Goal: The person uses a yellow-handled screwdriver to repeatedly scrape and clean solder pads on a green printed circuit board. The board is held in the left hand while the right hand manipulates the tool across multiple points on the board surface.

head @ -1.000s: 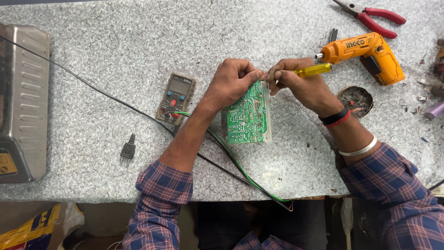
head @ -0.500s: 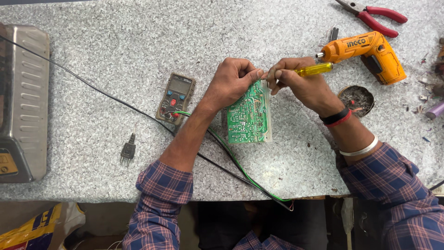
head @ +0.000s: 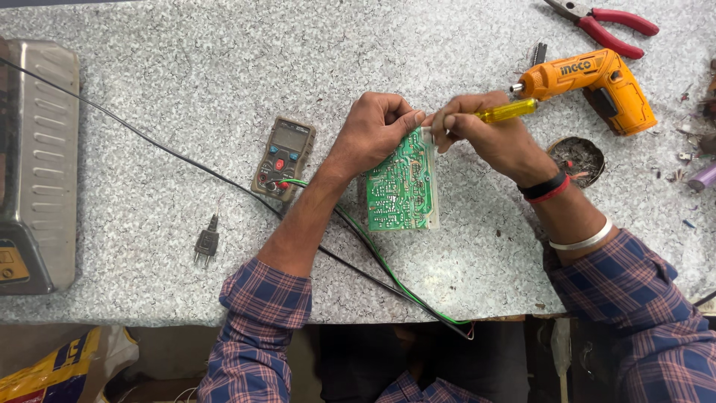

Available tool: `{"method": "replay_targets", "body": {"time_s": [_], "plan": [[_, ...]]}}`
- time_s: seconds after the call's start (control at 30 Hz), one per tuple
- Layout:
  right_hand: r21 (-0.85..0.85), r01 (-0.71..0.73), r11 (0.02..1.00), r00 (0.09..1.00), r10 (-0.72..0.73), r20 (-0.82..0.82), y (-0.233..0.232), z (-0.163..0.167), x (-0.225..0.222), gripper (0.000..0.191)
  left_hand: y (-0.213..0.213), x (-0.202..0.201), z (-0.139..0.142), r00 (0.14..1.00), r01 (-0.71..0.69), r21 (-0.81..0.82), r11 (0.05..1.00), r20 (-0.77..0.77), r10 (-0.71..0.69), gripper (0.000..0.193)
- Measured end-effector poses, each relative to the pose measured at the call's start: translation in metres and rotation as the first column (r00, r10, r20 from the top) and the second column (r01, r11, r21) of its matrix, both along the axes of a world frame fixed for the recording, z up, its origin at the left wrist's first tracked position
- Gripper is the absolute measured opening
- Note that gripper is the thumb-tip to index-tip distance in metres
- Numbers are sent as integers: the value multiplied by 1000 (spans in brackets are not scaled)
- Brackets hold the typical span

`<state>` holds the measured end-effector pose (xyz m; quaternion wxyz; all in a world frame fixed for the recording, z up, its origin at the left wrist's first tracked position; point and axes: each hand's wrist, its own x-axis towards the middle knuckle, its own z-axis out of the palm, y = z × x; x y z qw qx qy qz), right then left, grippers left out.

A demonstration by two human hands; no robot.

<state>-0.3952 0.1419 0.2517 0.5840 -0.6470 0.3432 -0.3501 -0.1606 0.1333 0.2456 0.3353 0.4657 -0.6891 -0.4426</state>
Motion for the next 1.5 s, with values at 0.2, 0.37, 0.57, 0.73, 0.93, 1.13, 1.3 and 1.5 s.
{"method": "replay_targets", "body": {"time_s": [0.2,0.37,0.57,0.73,0.93,1.13,1.3,1.5], "plan": [[-54,-15,998,999,13,-34,0,3,0,27,1,1,-1,1000,10,-5,1000,-26,-10,28],[39,24,999,1000,-25,14,1,0,-1,24,1,-1,0,1000,5,18,1000,-22,-4,28],[12,7,1000,1000,-8,25,0,-3,-1,23,1,0,0,1000,1,7,1000,-16,-1,28],[-27,-18,999,1000,18,9,1,-2,-2,25,1,0,0,1000,1,1,1000,0,-1,27],[-12,2,1000,999,-3,-48,2,1,-2,25,2,0,0,1000,14,25,1000,-23,-13,27],[-51,-47,998,998,46,-34,1,3,-3,26,1,-1,-2,1000,22,1,1000,2,-22,27],[-16,-56,998,996,55,-74,0,5,-5,23,3,-1,0,997,76,35,996,-28,-75,26],[-49,-81,996,994,77,-83,-1,5,-6,23,4,-2,3,992,123,65,990,-42,-121,25]]}}
